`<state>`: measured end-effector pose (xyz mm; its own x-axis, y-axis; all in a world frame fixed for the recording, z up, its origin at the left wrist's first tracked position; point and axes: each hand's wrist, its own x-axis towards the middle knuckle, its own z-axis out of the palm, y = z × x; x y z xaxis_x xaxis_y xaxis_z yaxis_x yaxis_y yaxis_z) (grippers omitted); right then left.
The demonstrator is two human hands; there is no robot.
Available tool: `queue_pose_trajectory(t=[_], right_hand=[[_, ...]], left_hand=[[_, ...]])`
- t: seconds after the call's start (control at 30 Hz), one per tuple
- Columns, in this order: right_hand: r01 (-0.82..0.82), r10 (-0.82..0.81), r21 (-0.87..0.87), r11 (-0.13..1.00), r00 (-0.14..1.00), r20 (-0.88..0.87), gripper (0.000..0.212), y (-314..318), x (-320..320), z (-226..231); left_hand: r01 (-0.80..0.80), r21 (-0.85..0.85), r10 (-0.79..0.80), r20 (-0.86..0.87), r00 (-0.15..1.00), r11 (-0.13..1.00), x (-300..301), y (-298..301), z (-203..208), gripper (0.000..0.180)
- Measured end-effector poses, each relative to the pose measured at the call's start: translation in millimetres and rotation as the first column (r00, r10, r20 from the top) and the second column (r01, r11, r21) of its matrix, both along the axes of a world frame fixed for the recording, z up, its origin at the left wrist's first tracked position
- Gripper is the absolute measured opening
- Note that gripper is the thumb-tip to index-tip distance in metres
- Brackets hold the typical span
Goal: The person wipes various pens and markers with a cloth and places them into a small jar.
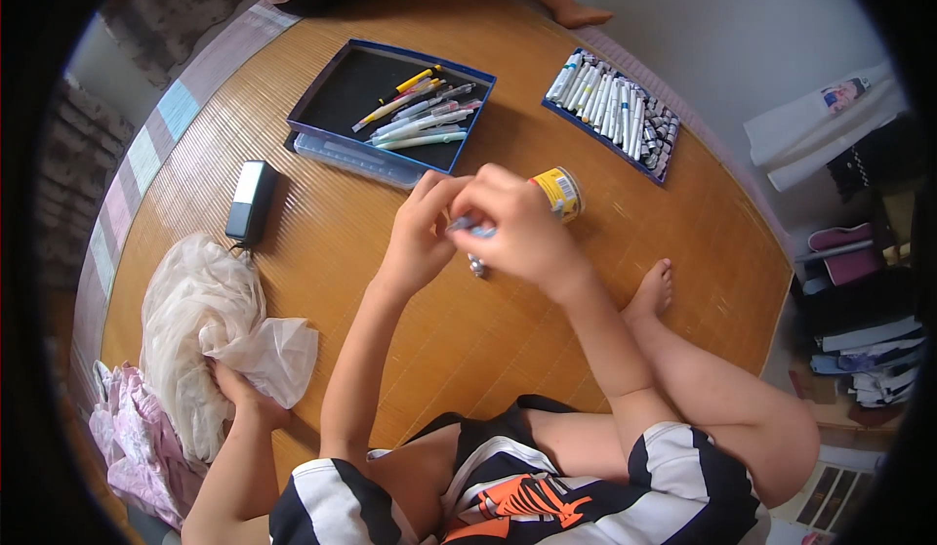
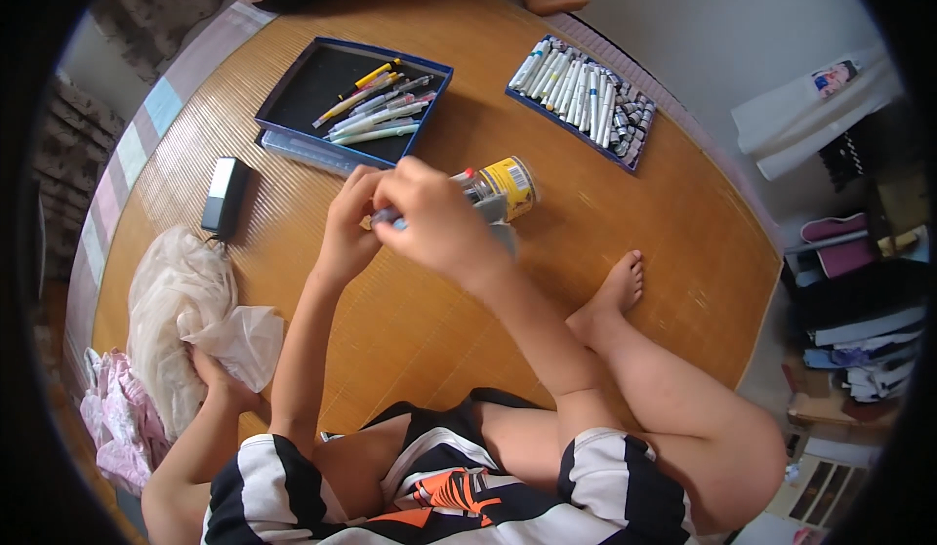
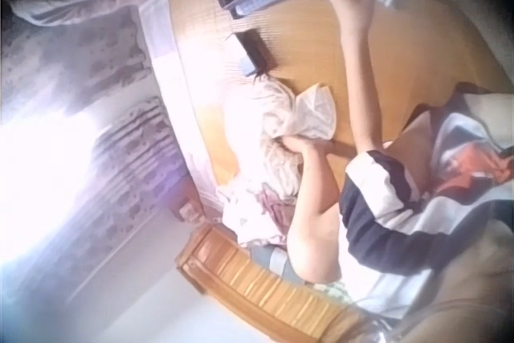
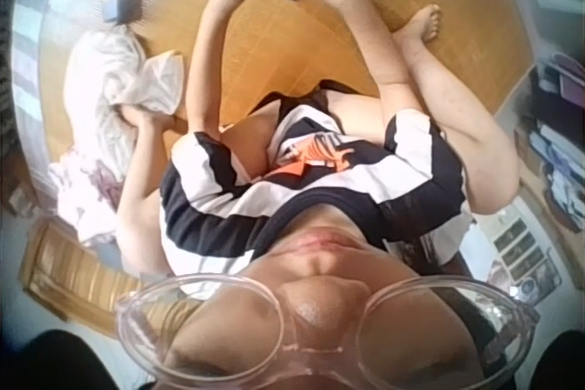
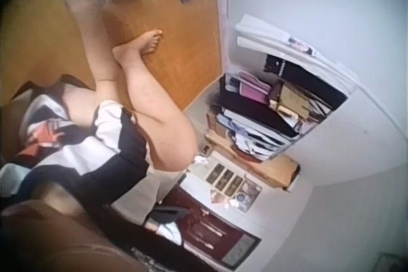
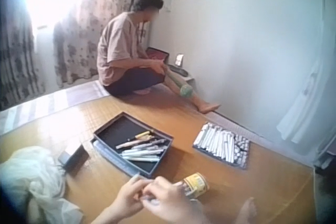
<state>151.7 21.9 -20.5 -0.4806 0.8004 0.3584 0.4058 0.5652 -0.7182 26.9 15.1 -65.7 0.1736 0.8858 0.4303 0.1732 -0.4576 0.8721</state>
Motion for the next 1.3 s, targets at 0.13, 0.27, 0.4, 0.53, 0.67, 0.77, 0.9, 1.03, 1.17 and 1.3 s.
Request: queue_pose_trajectory(t=[0.13, 0.27, 0.4, 0.53, 0.67, 0.77, 0.9, 1.03, 1.17, 1.3], right_hand=[[0.076, -0.087, 0.098, 0.992, 0.99, 0.115, 0.013, -20, -19, -13], [0.067, -0.08, 0.057, 0.996, 0.964, 0.252, 0.015, -25, -24, -27], [-0.064, 0.058, 0.001, 0.998, 0.911, 0.409, 0.017, -47, -28, -16], [-0.28, 0.297, -0.098, 0.955, 0.914, 0.276, 0.016, -64, -42, -22], [-0.299, 0.328, -0.138, 0.944, 0.889, 0.319, 0.016, -67, -45, -32], [-0.272, 0.31, -0.153, 0.95, 0.873, 0.375, 0.018, -65, -39, -41], [-0.249, 0.322, -0.205, 0.947, 0.774, 0.545, 0.012, -58, -26, -46], [-0.033, 0.06, -0.051, 0.998, 0.655, 0.753, 0.012, -28, 6, -60], [0.114, -0.049, -0.027, 0.993, 0.612, 0.789, 0.017, 5, 19, -74], [0.098, 0.006, -0.083, 0.992, 0.609, 0.793, 0.037, 21, 27, -89]], left_hand=[[0.115, -0.065, -0.094, 0.267, 0.959, 0.991, -4, -11, -30, 0.016], [0.082, -0.085, -0.056, 0.273, 0.96, 0.993, 1, -20, -61, 0.014], [0.043, -0.187, 0.016, 0.303, 0.953, 0.981, 2, -19, -83, 0.016], [0.103, -0.324, 0.086, 0.518, 0.851, 0.94, 2, -13, -99, 0.015], [0.077, -0.444, 0.181, 0.509, 0.841, 0.893, 1, -10, -104, 0.015], [0.088, -0.508, 0.237, 0.54, 0.807, 0.857, 0, -11, -106, 0.014], [0.035, -0.409, 0.153, 0.416, 0.897, 0.912, -18, -10, -119, 0.014], [-0.063, -0.409, 0.18, 0.255, 0.95, 0.91, -30, -8, -122, 0.014], [-0.222, -0.285, 0.152, -0.248, 0.957, 0.933, -50, -9, -106, 0.018], [-0.202, -0.073, 0.134, -0.532, 0.836, 0.977, -41, -3, -97, 0.022]])
